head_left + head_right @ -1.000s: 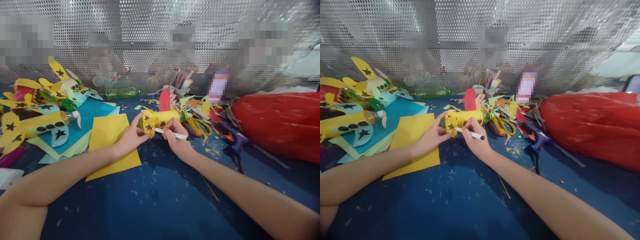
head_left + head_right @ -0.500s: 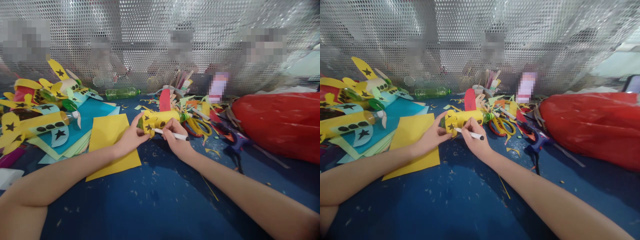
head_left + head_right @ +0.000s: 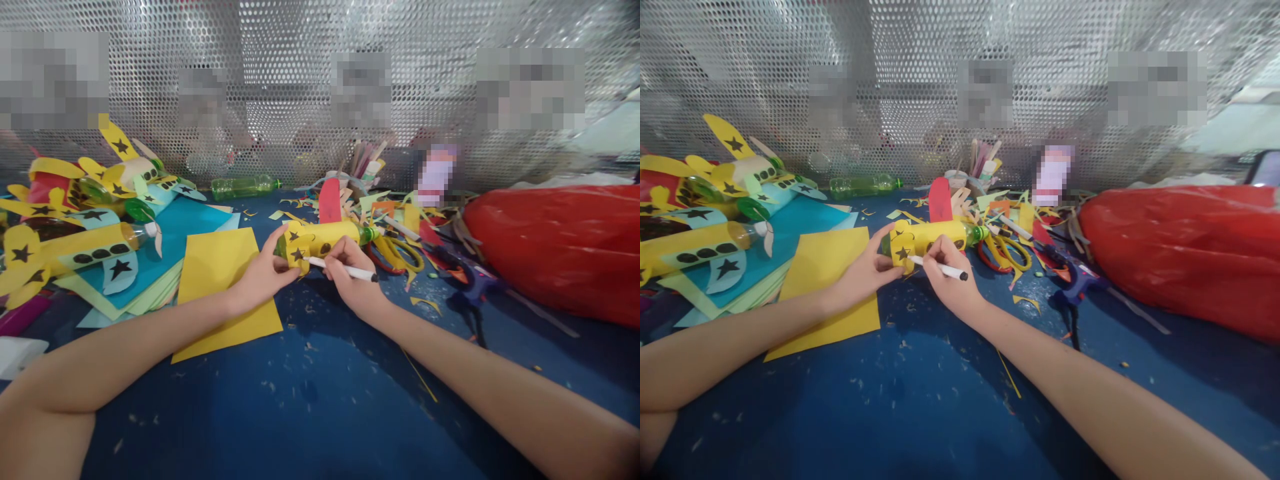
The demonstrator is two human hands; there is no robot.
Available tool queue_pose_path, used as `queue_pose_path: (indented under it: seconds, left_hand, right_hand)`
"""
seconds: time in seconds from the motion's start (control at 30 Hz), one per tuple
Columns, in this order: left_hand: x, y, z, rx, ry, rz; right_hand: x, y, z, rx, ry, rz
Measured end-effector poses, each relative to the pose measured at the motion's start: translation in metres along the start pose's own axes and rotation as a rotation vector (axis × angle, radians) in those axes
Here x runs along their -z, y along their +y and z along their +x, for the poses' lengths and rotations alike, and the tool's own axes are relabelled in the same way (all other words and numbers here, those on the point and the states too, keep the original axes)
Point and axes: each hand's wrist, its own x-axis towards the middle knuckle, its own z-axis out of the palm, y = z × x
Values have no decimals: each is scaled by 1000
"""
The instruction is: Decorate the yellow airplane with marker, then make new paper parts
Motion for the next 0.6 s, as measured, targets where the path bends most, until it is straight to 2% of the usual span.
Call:
queue_pose_path:
  seconds: [0.6]
  left_hand:
    - [-1,4,-1,26,10,16]
  right_hand:
    - [0,0,-1,10,10,-15]
